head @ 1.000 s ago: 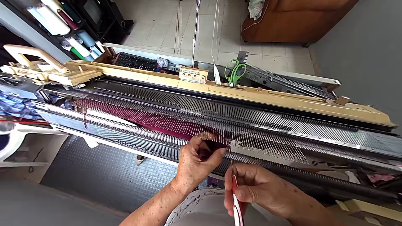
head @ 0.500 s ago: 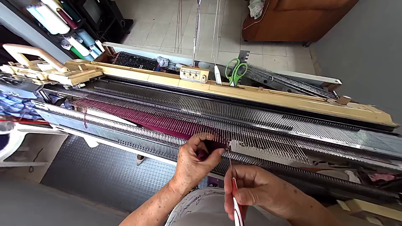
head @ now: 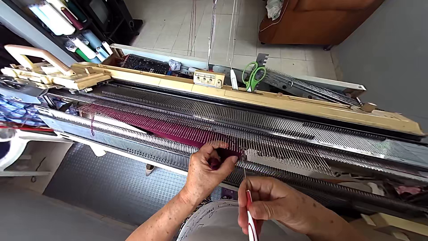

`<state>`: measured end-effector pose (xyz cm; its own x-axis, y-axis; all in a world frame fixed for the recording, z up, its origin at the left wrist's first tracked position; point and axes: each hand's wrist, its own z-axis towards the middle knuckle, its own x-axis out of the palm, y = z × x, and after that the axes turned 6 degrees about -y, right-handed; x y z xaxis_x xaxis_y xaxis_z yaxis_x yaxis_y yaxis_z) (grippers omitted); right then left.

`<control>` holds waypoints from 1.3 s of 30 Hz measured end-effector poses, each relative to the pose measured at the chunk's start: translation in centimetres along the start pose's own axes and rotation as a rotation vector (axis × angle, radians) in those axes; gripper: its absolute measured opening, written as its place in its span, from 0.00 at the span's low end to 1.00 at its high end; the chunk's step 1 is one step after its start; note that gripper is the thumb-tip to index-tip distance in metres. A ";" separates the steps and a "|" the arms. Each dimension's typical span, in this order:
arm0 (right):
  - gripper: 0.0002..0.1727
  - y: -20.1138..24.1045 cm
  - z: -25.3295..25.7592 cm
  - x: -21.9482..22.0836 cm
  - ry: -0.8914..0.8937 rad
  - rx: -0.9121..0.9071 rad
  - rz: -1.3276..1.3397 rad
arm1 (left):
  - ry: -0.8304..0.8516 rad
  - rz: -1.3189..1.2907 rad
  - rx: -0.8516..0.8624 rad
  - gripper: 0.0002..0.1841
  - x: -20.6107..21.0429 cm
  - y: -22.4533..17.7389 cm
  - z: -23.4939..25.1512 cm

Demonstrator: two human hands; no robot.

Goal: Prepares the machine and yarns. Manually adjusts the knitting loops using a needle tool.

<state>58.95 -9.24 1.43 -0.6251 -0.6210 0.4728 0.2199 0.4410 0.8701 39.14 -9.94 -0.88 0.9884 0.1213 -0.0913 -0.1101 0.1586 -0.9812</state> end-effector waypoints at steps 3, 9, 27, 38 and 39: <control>0.11 0.6 -0.7 0.7 0.016 0.017 -0.016 | -0.032 0.013 0.017 0.10 0.1 -0.1 0.0; 0.05 -0.5 2.7 -1.4 -0.051 0.093 0.041 | 0.067 -0.004 0.028 0.16 -1.4 0.4 0.2; 0.06 -0.3 2.7 -0.5 -0.061 0.077 0.053 | 0.109 -0.049 -0.065 0.12 -1.9 0.7 0.7; 0.07 -0.7 2.6 -0.4 -0.060 0.068 0.082 | 0.041 -0.018 -0.053 0.15 -1.0 0.0 0.7; 0.07 -0.7 2.6 -0.3 -0.064 0.069 0.077 | 0.041 -0.020 -0.048 0.15 -1.0 0.0 0.7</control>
<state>57.05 -7.67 0.30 -0.6552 -0.5418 0.5265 0.2190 0.5308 0.8188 38.12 -9.42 -0.64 0.9939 0.0783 -0.0779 -0.0865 0.1131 -0.9898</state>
